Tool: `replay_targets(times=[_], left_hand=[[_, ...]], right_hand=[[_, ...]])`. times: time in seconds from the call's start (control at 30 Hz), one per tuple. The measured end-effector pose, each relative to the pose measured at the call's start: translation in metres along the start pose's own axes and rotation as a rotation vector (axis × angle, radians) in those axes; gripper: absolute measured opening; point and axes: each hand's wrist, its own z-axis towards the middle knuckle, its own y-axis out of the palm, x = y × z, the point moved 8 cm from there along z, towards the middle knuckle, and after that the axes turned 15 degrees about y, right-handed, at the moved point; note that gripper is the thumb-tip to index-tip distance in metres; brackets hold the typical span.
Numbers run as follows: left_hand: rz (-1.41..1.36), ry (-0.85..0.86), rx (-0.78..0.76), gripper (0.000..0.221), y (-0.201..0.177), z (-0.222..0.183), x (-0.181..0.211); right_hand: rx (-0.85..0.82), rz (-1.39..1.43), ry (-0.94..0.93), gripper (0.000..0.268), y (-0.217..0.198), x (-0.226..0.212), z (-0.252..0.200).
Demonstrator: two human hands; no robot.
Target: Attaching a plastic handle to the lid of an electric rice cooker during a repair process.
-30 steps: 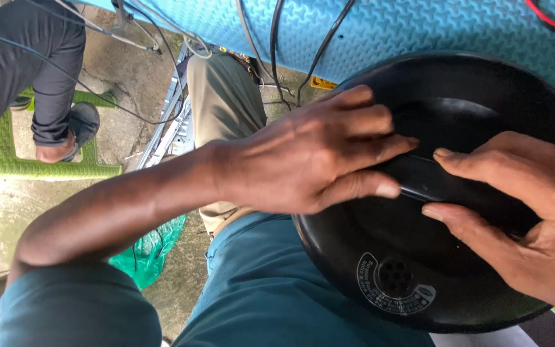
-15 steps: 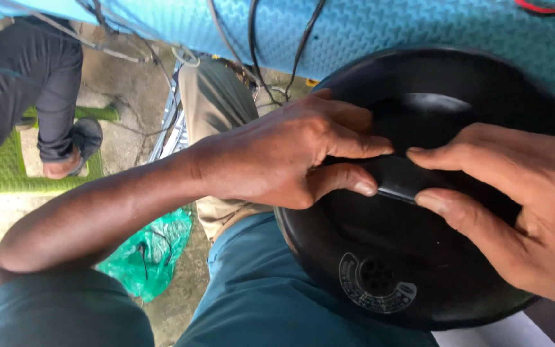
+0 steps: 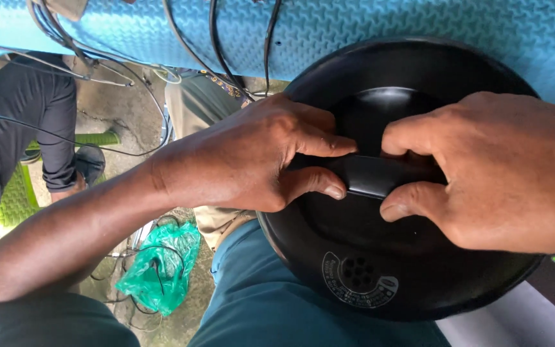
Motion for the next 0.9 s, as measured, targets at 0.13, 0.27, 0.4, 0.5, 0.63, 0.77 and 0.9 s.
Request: replay_targets(times=[0.13, 0.27, 0.4, 0.5, 0.63, 0.77, 0.9], left_hand=[[-0.039, -0.055, -0.009, 0.041, 0.004, -0.003, -0.006], [0.072, 0.064, -0.027, 0.032, -0.002, 0.006, 0.004], [-0.118, 0.082, -0.071, 0.034, -0.001, 0.02, 0.009], [-0.144, -0.048, -0.091, 0.022, 0.006, 0.027, 0.0], [-0.072, -0.196, -0.126, 0.018, 0.009, 0.029, -0.015], [-0.303, -0.396, -0.288, 0.013, 0.02, 0.03, -0.025], [-0.563, -0.4, -0.324, 0.014, 0.03, 0.032, -0.024]], right_hand=[[0.105, -0.001, -0.019, 0.038, 0.011, 0.002, 0.008], [0.063, 0.107, -0.028, 0.036, -0.002, 0.004, -0.001], [-0.058, 0.234, -0.043, 0.048, -0.008, 0.006, -0.013], [-0.062, 0.231, -0.026, 0.032, -0.016, 0.009, -0.02], [-0.085, 0.308, 0.049, 0.027, 0.0, 0.025, -0.02], [0.535, 0.49, -0.296, 0.067, 0.002, 0.038, -0.019], [1.104, 0.275, -0.575, 0.049, 0.022, 0.028, -0.061]])
